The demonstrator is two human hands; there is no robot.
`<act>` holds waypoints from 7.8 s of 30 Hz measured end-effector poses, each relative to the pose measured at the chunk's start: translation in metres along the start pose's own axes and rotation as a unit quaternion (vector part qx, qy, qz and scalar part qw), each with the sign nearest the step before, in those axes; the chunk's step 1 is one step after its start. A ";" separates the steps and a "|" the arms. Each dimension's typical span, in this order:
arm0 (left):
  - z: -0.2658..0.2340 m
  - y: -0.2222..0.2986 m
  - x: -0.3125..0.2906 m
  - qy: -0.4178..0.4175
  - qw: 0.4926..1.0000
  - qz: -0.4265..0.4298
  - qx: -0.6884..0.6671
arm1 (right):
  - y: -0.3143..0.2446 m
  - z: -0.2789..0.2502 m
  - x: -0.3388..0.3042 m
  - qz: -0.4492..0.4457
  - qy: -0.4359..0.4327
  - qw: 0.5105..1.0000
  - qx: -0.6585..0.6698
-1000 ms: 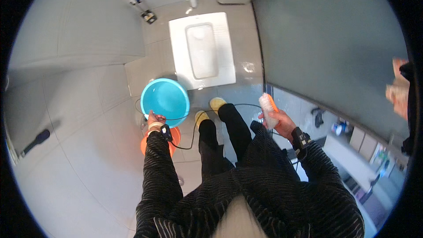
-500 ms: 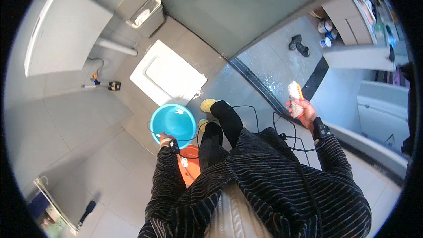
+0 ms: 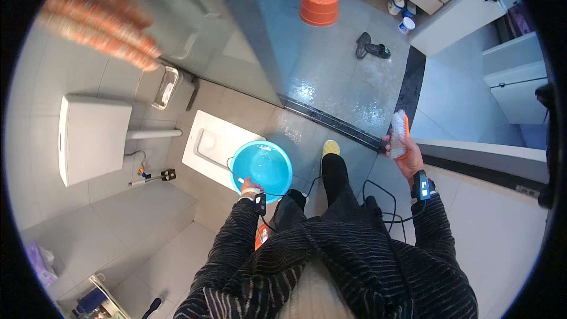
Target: The person fills a blue basin with water from a shower head, places a pair of slippers into the basin, and then uses a squeegee to push water across the tiled bathroom floor toward the shower area.
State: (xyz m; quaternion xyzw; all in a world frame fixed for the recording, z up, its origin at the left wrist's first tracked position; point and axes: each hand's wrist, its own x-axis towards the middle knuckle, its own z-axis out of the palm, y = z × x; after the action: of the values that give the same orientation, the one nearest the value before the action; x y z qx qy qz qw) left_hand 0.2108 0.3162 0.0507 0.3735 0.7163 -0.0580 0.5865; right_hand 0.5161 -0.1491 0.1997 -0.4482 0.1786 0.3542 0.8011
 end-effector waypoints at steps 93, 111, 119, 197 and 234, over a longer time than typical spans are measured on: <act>0.560 0.519 0.077 0.027 0.956 -0.175 -0.234 | -0.430 -0.036 0.384 -0.085 0.151 0.984 0.038; 0.520 0.637 0.165 0.113 0.932 -0.145 -0.313 | -0.370 -0.001 0.484 0.061 0.166 0.983 -0.039; 0.517 0.653 0.188 0.073 0.953 -0.105 -0.275 | -0.362 0.015 0.499 0.070 0.175 0.978 -0.089; 1.137 0.201 0.263 -0.138 0.293 0.736 0.595 | -0.165 -0.364 0.473 0.099 0.270 0.937 0.197; 0.948 0.221 0.139 -0.361 0.920 0.135 0.076 | -0.189 -0.321 0.483 0.025 0.190 0.941 0.278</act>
State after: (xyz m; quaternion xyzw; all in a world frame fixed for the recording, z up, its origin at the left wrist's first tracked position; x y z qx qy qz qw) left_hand 1.0950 0.0449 -0.2826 0.4641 0.3926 -0.1637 0.7770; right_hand 0.9945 -0.2893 -0.1517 -0.2622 0.4303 0.2184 0.8357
